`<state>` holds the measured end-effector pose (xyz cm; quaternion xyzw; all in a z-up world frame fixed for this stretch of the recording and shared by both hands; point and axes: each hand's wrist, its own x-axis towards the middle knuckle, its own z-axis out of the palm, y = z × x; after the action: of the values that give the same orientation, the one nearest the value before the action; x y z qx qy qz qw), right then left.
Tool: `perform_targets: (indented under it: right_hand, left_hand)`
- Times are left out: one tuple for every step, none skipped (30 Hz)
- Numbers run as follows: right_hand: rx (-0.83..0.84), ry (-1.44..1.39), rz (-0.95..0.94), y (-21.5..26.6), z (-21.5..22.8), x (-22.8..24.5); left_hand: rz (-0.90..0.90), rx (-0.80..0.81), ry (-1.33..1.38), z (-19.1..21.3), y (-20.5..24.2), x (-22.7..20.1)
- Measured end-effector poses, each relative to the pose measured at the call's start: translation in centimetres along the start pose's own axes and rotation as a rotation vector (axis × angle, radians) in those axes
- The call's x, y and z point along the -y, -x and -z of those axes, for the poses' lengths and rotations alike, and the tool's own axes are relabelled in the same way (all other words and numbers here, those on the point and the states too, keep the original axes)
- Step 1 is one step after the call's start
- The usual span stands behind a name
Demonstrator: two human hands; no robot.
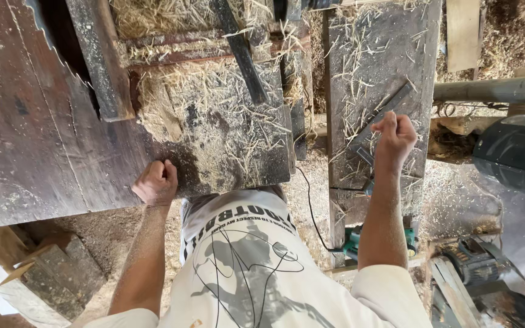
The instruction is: The person adjusts a metal guide on a woodworking machine using a wrench and measures the gap with a tape measure. They repeatedly tighten the guide and re-measure to achieve a specific setting.
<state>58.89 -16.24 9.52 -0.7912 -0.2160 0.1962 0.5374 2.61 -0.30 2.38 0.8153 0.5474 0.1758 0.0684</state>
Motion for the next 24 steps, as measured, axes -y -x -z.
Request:
perform_targets:
  right_hand:
    - [-0.004,0.054,-0.007,0.2,-0.3,0.5]
    - [-0.008,0.109,-0.014,0.2,-0.6,0.9]
    - [-0.017,0.165,-0.023,0.3,-0.8,1.3]
    - [-0.005,0.128,0.023,0.4,-1.0,1.5]
    - [0.003,0.089,0.069,0.4,-1.4,1.7]
    - [0.011,0.05,0.116,0.3,-1.6,1.9]
    - [0.007,0.046,0.081,0.4,-1.6,2.0]
    - [0.003,0.041,0.046,0.5,-1.4,2.1]
    - [0.005,0.032,0.011,1.1,-1.4,2.1]
    - [0.036,0.021,0.016,2.2,-1.3,2.1]
    - [0.063,0.007,0.023,3.8,-1.3,2.0]
    - [0.09,-0.008,0.029,5.5,-1.2,1.8]
    - [0.127,0.056,-0.034,7.5,-1.1,1.5]
    - [0.166,0.118,-0.097,9.9,-1.0,1.2]
    - [0.219,0.131,-0.151,12.3,-1.2,0.5]
    - [0.272,0.143,-0.204,14.7,-1.4,-0.4]
    - [0.367,0.108,-0.312,17.6,-1.6,-1.4]
    - [0.462,0.068,-0.418,20.5,-2.1,-2.5]
    - [0.561,0.047,-0.392,23.0,-3.2,-3.8]
    - [0.659,0.026,-0.362,25.8,-4.6,-5.0]
    - [0.702,0.023,-0.395,28.0,-6.2,-6.2]
    - [0.746,0.019,-0.428,30.3,-8.0,-7.2]
    - [0.746,-0.006,-0.388,32.5,-10.0,-8.2]
    - [0.745,-0.03,-0.348,34.6,-12.1,-9.1]
  left_hand:
    - [-0.006,-0.005,-0.008,0.0,0.2,0.1]
    - [-0.013,-0.01,-0.015,0.0,0.4,0.1]
    - [-0.025,-0.013,-0.02,-0.1,0.4,0.2]
    - [-0.024,-0.017,-0.01,-0.1,0.5,0.2]
    - [-0.028,-0.022,0.0,0.0,0.1,0.4]
    - [-0.031,-0.028,0.011,-0.1,-0.2,0.4]
    - [-0.036,-0.018,0.012,-0.2,-0.2,0.3]
    - [-0.04,-0.008,0.013,-0.3,-0.1,0.1]
    - [-0.041,0.001,0.007,-0.1,0.1,0.1]
    - [-0.045,0.014,-0.014,0.0,0.4,0.2]
    - [-0.053,0.024,-0.035,0.1,0.5,0.5]
    - [-0.061,0.033,-0.056,0.2,0.8,0.7]
    - [-0.066,0.039,-0.043,0.1,0.5,0.9]
    - [-0.071,0.045,-0.03,-0.1,0.3,1.1]
    - [-0.078,0.046,-0.015,-0.6,-0.1,1.2]
    - [-0.1,0.025,-0.019,-1.1,-0.5,1.3]
    - [-0.12,0.017,-0.029,-0.9,-0.2,1.5]
    - [-0.139,0.008,-0.038,-0.7,0.2,1.7]
    - [-0.162,0.03,-0.025,-0.4,0.4,2.1]
    - [-0.185,0.053,-0.013,-0.1,0.5,2.6]
    - [-0.214,0.063,0.01,-0.4,0.0,2.7]
    - [-0.25,0.071,0.038,-0.5,-0.4,2.8]
    - [-0.279,0.085,0.063,-0.2,-0.3,3.0]
    - [-0.308,0.099,0.088,0.0,-0.1,3.2]
